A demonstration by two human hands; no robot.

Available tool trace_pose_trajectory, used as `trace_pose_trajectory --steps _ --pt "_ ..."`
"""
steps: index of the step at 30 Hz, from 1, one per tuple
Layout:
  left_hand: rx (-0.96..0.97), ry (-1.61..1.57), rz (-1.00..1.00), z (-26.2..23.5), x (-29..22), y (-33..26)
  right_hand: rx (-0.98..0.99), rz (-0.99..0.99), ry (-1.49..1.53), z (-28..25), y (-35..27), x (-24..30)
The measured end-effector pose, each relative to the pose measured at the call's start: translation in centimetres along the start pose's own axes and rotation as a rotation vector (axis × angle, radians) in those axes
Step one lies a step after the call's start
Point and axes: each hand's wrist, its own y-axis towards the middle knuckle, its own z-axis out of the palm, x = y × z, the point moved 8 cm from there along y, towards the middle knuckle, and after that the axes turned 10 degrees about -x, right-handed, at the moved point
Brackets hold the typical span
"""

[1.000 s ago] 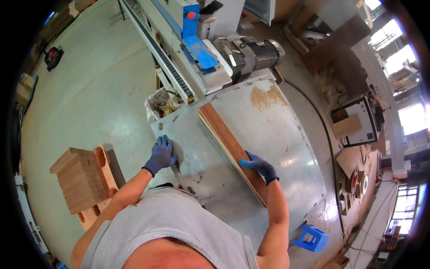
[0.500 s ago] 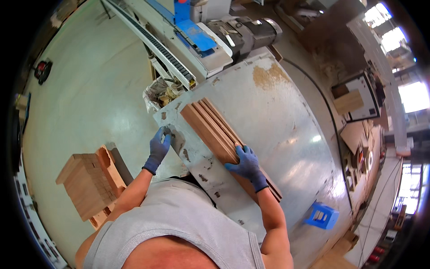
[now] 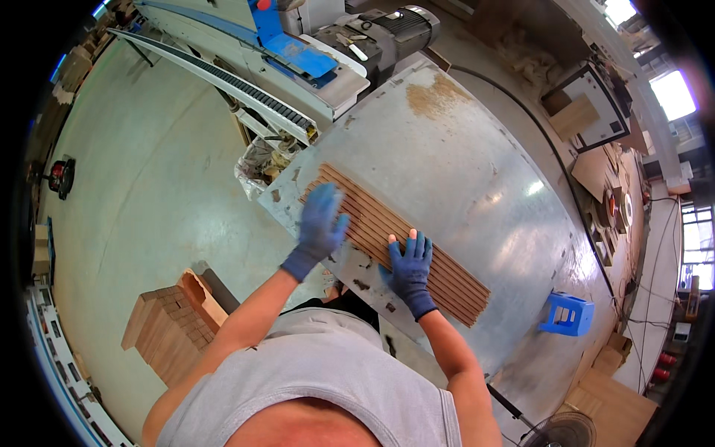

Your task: The person gathers and aligns stacks of wooden planks on a metal work table and stacks them onto a pallet by hand.

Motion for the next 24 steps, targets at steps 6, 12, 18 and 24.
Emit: trace_pose_trajectory --steps 6,12,18,24 --pt "0.236 0.113 0.171 10.5 -3.5 0.3 0.006 -0.017 -0.021 0.2 0.1 0.2" --pt "0.316 0.163 0.112 11.4 -3.1 0.3 0.135 0.021 0.021 -1.1 1.5 -1.2" --pt "0.230 0.199 -0.010 10.3 -3.9 -0.1 0.182 -0.094 0.131 -0.8 2.3 -3.7" --pt "-0.148 -0.045 -0.077 5.1 0.2 -0.8 0.201 -0.121 0.159 -0.3 1.9 -3.9"
